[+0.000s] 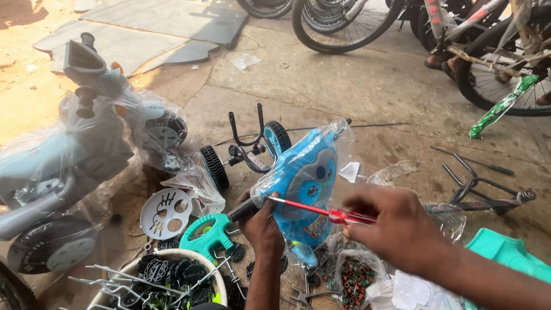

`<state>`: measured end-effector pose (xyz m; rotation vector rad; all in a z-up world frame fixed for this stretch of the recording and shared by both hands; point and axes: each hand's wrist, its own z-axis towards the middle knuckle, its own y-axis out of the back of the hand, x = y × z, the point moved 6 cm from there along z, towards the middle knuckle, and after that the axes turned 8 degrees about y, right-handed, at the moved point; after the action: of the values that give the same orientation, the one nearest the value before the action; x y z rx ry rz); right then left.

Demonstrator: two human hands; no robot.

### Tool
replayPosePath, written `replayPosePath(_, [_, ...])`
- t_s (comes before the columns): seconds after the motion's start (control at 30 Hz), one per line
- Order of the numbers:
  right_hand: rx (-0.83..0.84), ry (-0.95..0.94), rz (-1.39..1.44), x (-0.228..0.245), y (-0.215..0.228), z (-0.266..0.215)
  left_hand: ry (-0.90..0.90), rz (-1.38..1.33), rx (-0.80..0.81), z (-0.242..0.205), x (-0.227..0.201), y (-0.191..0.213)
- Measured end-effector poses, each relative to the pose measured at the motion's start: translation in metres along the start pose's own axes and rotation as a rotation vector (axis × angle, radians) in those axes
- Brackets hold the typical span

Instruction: The person assembles a blue children's tricycle by attaching the handlebars and tightening the front panel with a screwdriver. They work on the frame, wheels, and plastic body parts while sitting on the floor.

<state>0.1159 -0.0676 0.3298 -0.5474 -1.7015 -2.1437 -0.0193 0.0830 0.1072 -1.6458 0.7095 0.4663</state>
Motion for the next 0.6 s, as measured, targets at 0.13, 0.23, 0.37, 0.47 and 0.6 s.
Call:
replayPosePath(0.13, [0.238,0.585,-0.606,0.018,-0.027,-0.018,0.053,0.038,-0.045,-0.004,0.007,0.012])
replayPosePath(0.23, [0.151,-0.146,-0.025,-0.02,-0.017,-0.01,0.018,0.043,-0.034,-0.005,0.005,0.01])
replayPosePath(0.37, [0.13,0.483,-0.544,0.025,-0.009,-0.004,0.079,-0.009,-0.058,-0.003,0.006,0.007])
replayPosePath(0.47, [0.406,-0.023,-0.333,-0.006,-0.023,-0.01,0.0,0.012,-0.02,-0.01,0.006,0.012])
replayPosePath(0.6, [0.046,-0.365,0.002,-0.031,-0.004,-0.003,0.0,-0.02,-0.025,0.0,0.003,-0.001])
